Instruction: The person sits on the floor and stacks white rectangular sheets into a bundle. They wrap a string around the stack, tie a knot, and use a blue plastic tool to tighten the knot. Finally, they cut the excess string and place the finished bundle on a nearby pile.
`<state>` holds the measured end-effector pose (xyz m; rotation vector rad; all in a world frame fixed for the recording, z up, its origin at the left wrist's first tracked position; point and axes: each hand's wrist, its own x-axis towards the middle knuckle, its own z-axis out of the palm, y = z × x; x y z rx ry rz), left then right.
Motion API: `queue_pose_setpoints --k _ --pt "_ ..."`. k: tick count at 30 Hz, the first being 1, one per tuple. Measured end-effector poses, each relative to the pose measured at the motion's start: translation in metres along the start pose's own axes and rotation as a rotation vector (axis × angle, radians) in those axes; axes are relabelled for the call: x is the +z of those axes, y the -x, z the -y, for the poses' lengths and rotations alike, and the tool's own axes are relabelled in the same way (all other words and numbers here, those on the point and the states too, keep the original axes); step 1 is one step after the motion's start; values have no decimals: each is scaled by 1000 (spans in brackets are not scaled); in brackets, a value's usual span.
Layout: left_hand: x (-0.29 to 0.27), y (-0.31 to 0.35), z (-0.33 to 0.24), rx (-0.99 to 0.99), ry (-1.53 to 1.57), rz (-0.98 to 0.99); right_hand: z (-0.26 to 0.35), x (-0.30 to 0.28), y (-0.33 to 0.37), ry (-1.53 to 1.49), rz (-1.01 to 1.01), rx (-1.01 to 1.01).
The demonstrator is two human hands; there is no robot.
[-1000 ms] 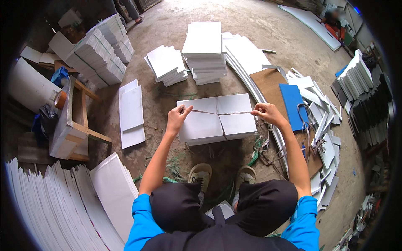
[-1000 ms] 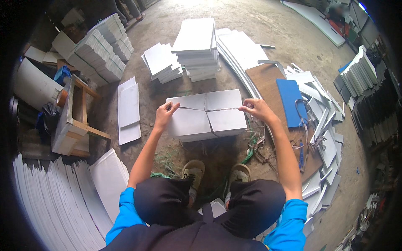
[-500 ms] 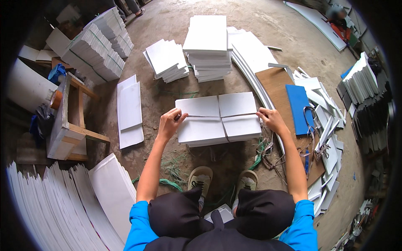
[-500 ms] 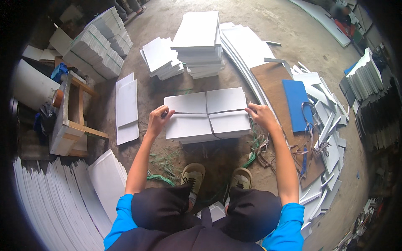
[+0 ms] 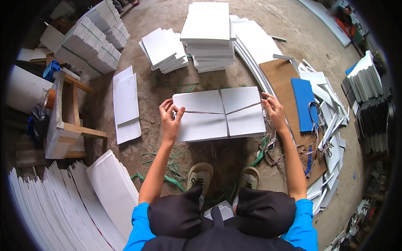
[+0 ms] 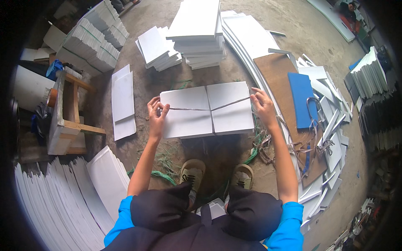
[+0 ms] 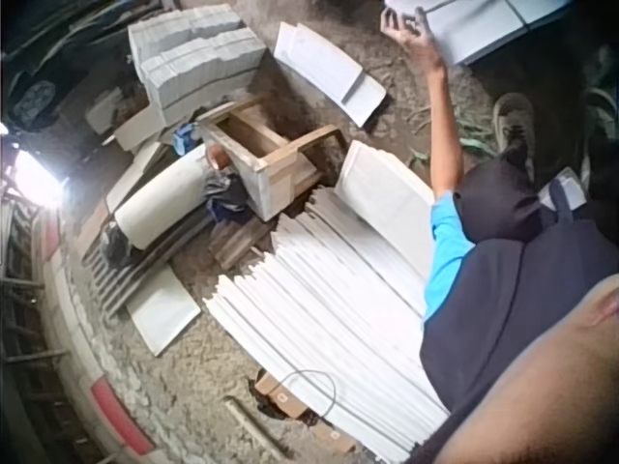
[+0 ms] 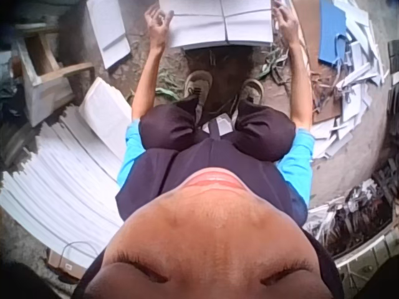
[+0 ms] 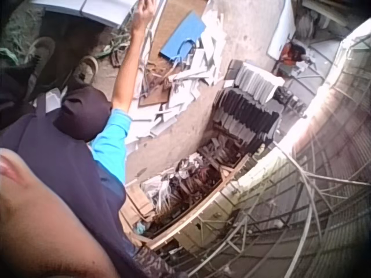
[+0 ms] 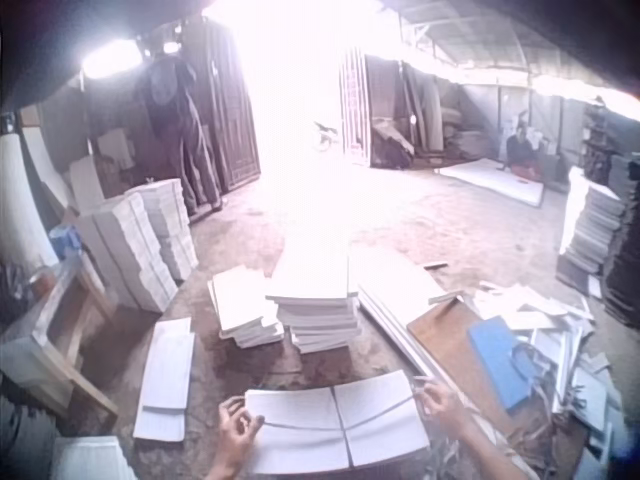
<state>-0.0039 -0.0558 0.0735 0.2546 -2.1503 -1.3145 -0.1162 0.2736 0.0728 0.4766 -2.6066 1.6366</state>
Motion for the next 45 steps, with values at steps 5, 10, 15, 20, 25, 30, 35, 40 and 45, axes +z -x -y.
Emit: queue_pose_setpoints --k 5,10,15,20,25,30,35,40,45 --pt "-1 -1 11 -277 227 152 -2 33 21 -494 -62 246" --pt "2 -1 17 -346 324 261 7 34 23 -509 -60 373" --pt "9 1 13 -367 210 273 -5 29 25 -425 -48 378" --pt "8 1 1 -115 152 117 -9 29 25 -405 -192 159" --pt "0 0 -37 -224 434 127 44 16 27 -534 -251 129" --pt "-19 -4 -38 -161 -21 156 46 -9 28 -337 -109 242" --pt "-31 -14 -27 161 -301 201 59 -14 21 206 -137 32" --pt "-43 -33 -14 212 -247 480 41 -20 10 502 -14 -214" --pt "-46 -29 7 228 -179 490 39 -29 8 602 113 -177"
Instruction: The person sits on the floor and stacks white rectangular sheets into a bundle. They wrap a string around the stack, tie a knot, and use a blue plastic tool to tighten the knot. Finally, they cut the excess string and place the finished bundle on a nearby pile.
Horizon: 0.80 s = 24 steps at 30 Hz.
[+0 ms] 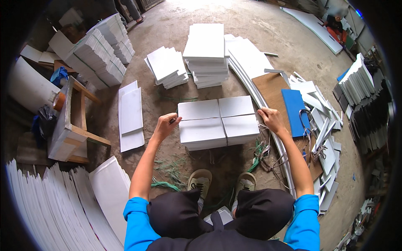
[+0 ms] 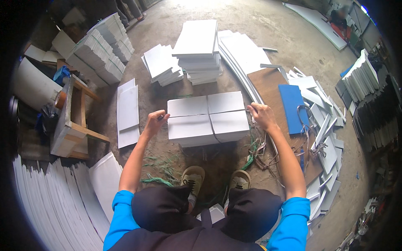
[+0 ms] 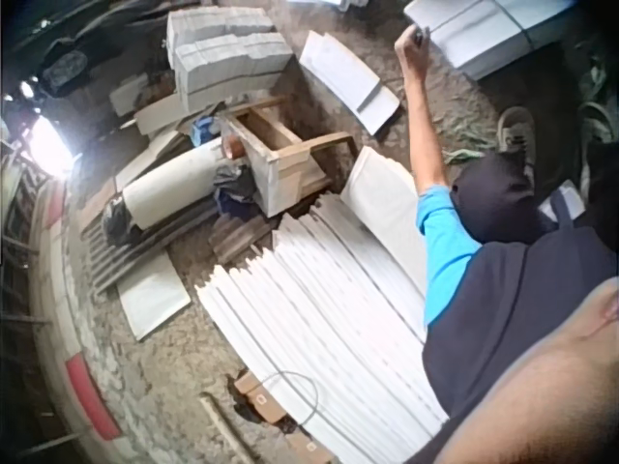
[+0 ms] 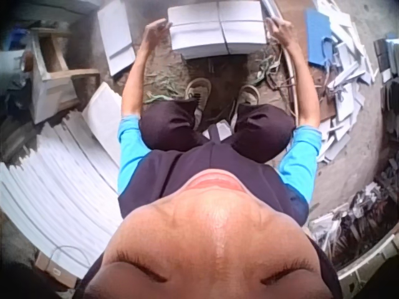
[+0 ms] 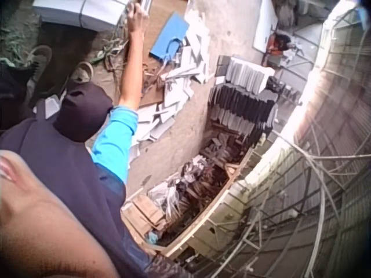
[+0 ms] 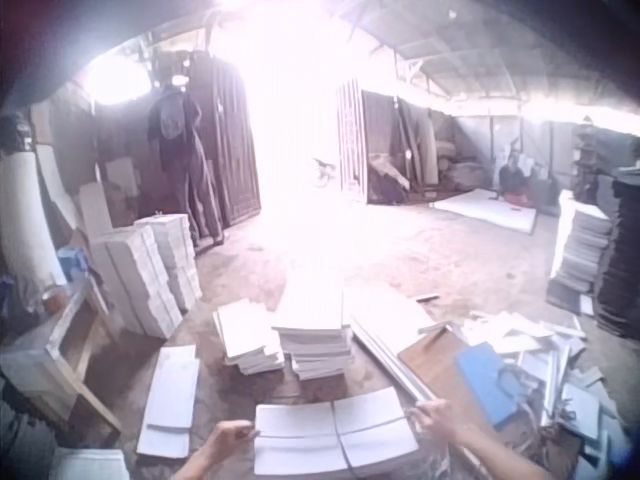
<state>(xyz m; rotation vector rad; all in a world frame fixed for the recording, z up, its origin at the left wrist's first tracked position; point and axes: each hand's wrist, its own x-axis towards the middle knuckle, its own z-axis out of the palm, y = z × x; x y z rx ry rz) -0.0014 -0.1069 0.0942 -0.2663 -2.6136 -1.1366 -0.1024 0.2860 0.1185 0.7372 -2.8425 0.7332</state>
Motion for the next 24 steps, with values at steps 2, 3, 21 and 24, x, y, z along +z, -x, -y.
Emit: queue_pose_setpoints --k 2,3,21,24 --pt "0 2 5 -31 68 35 -10 2 3 13 39 -4" --pt "2 2 8 -26 46 37 -14 5 5 -5 37 0" --pt "60 65 74 -380 427 -258 -85 83 37 -625 74 337" --pt "89 75 81 -495 575 -349 -75 111 39 -849 71 440"
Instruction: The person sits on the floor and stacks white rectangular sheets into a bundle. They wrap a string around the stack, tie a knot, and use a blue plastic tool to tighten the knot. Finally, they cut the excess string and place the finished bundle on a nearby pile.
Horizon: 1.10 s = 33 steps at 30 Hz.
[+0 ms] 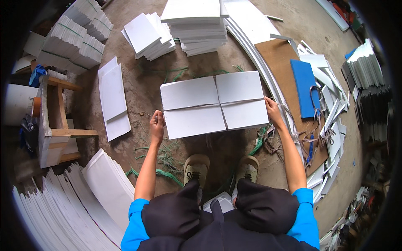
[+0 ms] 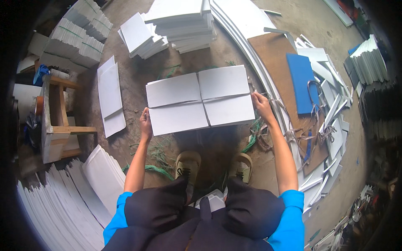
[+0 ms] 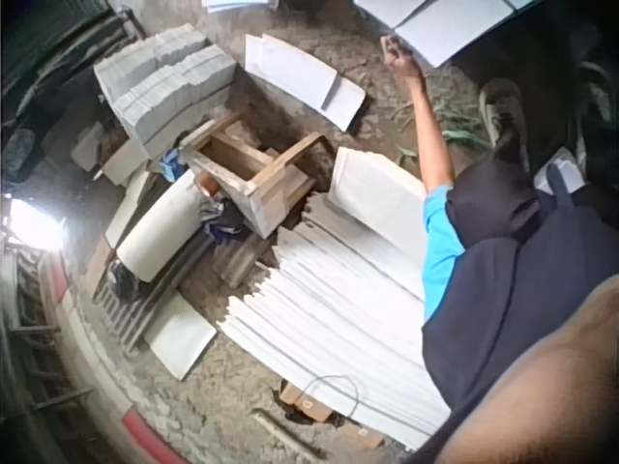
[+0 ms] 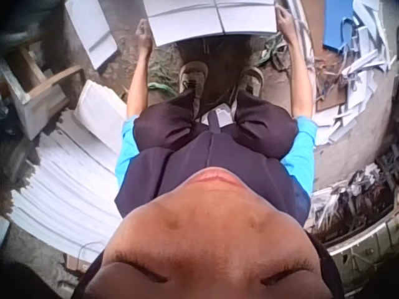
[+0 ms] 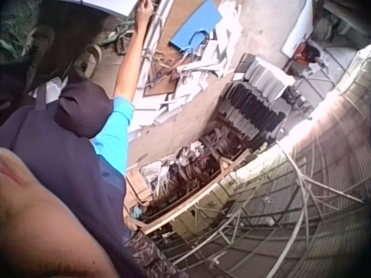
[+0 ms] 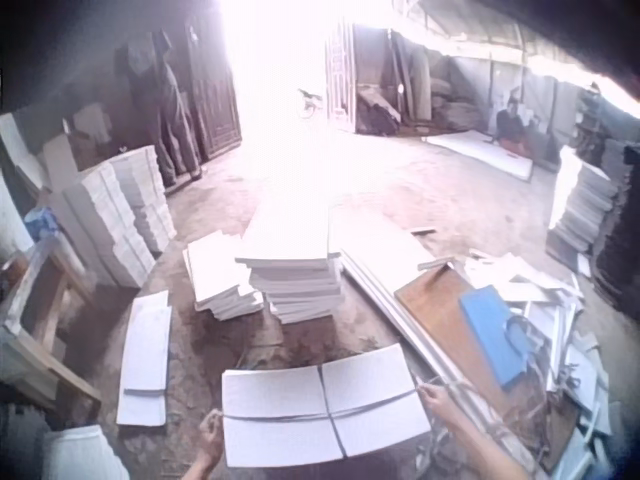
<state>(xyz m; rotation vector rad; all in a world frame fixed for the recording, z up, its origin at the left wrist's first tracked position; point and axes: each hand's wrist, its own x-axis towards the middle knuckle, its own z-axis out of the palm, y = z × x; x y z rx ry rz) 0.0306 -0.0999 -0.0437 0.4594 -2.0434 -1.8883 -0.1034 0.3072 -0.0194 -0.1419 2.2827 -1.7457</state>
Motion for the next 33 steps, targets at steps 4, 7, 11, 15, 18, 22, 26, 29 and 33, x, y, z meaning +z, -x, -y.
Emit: queue_pose_setpoints --k 4,7,11,15,18,22,26,29,33 --pt "10 10 35 -53 124 -51 -27 17 7 -292 4 156" --pt "19 25 57 -133 116 -60 -46 23 21 -300 -10 11" --pt "26 31 72 -206 81 -52 -55 37 22 -349 -35 49" --pt "28 34 78 -250 52 -35 -57 42 23 -377 -26 108" --pt "25 36 80 -280 30 -20 -56 43 23 -393 -14 156" --pt "21 35 81 -307 7 -5 -51 44 24 -413 12 213" --pt "17 33 77 -336 -24 19 -41 46 26 -447 33 303" --pt "15 30 71 -385 -74 23 -27 46 29 -447 45 444" --pt "15 21 40 -405 -246 -40 -4 41 30 -366 45 705"
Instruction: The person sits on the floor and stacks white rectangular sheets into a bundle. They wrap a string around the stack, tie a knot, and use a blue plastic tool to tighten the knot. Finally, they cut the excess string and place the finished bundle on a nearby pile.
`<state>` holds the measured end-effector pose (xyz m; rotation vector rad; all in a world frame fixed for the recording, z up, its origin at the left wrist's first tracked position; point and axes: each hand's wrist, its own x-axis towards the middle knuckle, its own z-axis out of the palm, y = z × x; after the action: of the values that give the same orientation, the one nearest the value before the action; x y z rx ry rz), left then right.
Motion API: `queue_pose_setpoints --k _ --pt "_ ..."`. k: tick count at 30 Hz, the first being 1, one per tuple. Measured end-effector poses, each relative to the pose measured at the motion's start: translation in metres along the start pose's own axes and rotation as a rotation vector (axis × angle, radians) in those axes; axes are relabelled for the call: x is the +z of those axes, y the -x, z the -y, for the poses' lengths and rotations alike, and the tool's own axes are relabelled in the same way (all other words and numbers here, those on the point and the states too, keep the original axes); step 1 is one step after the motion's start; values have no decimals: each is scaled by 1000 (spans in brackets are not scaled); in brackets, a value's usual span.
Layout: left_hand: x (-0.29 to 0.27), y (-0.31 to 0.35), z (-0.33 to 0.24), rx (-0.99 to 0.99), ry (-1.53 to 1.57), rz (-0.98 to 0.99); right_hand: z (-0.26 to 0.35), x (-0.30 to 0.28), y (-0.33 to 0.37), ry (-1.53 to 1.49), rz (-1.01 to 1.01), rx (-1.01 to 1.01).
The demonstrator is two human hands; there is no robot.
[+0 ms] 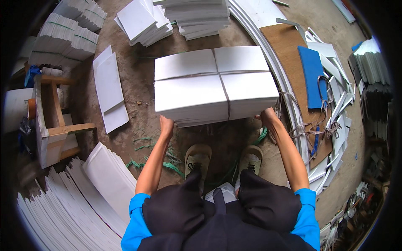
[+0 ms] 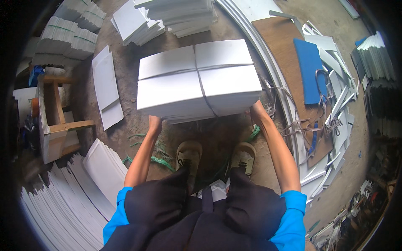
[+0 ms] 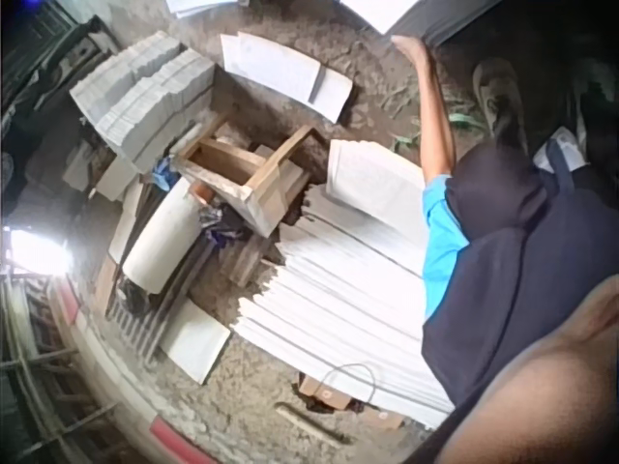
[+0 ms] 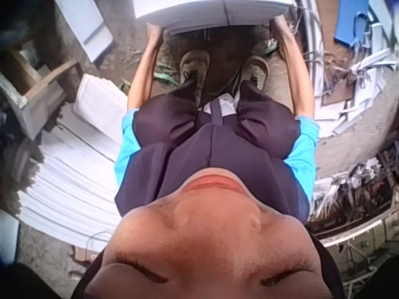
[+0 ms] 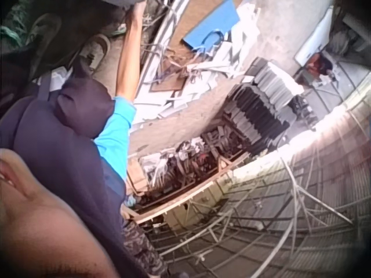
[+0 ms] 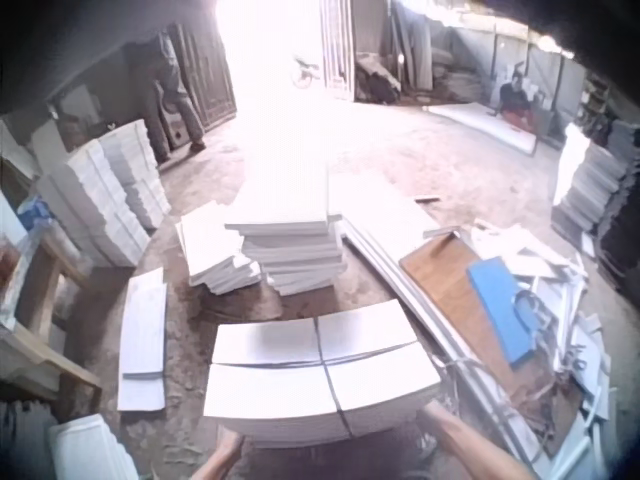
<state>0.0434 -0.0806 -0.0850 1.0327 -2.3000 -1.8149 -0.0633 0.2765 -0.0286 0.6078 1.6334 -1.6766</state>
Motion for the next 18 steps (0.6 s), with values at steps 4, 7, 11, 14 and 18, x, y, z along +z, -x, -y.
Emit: queue_pose_setpoints --k 4,7,11,14,18 --pt "-20 23 -16 -233 226 173 -2 -4 23 -70 70 13" --pt "-28 30 -53 -256 244 293 8 -3 38 -35 111 -18" --pt "-34 27 -71 -288 181 273 27 0 47 -53 122 -3" --pt "-35 19 -68 -294 233 241 24 -15 34 -28 80 21" --pt "-39 -2 -45 -251 221 288 19 -19 19 96 -78 -16"
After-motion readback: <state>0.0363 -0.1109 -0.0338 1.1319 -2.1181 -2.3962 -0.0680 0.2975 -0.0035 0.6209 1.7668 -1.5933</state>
